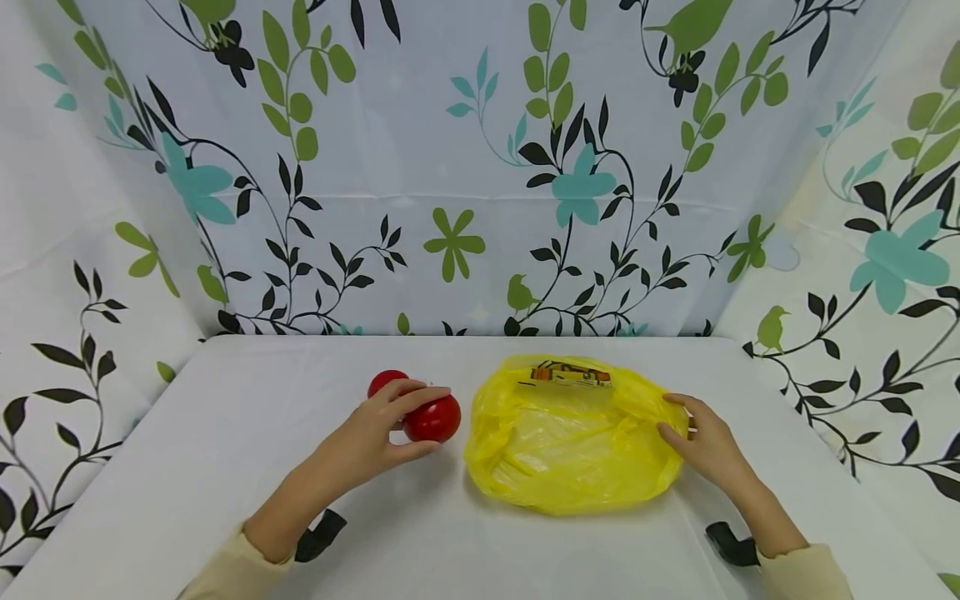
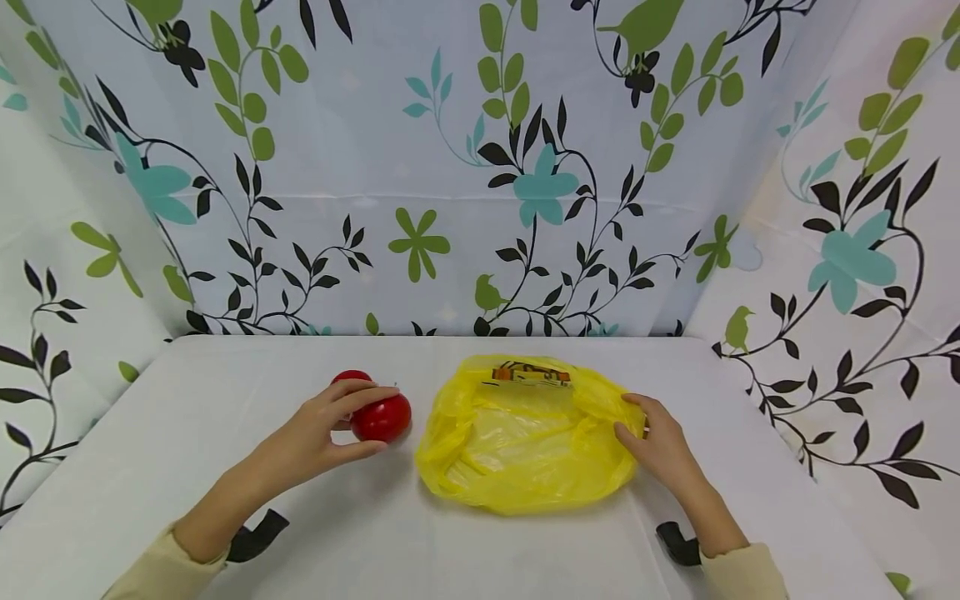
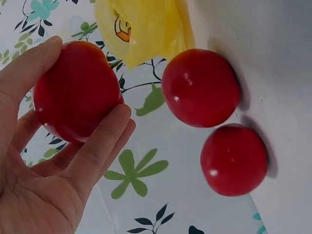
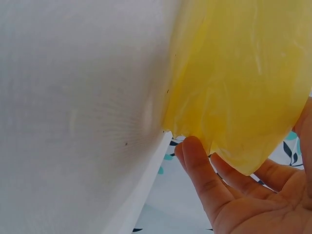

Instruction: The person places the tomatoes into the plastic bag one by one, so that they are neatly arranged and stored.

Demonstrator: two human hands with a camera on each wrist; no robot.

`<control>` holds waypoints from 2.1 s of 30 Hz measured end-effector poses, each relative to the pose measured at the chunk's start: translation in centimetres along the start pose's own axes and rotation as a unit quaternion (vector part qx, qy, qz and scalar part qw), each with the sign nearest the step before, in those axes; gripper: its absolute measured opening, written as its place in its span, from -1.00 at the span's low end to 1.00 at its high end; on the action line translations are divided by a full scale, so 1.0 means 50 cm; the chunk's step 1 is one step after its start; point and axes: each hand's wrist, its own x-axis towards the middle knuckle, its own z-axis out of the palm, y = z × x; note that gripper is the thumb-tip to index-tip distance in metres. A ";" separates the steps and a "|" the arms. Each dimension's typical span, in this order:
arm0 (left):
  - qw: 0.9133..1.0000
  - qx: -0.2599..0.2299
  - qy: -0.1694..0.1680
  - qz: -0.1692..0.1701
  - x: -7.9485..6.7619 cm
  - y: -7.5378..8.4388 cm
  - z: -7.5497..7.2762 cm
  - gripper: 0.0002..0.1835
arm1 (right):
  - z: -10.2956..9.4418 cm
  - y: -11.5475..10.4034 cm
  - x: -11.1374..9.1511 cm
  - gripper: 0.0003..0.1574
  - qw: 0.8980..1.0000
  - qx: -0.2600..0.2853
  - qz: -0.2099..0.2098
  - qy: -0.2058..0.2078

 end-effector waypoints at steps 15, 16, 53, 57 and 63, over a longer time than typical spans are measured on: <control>1.000 -0.012 -0.014 0.023 0.029 0.030 0.025 -0.35 | -0.003 -0.003 -0.001 -0.31 1.000 0.008 0.000 0.001; 0.999 -0.015 -0.015 0.026 0.031 0.031 0.028 -0.34 | -0.002 -0.003 -0.002 -0.31 1.000 0.008 -0.001 0.002; 0.994 -0.045 -0.084 0.052 0.129 0.076 0.111 -0.34 | 0.006 0.002 0.001 -0.35 1.000 0.021 -0.012 0.013; 0.993 -0.050 -0.096 0.045 0.138 0.078 0.120 -0.33 | 0.007 0.003 0.002 -0.36 1.000 0.025 -0.013 0.013; 0.993 -0.041 -0.098 0.056 0.152 0.081 0.129 -0.34 | 0.006 0.005 0.003 -0.36 0.999 0.024 -0.015 0.017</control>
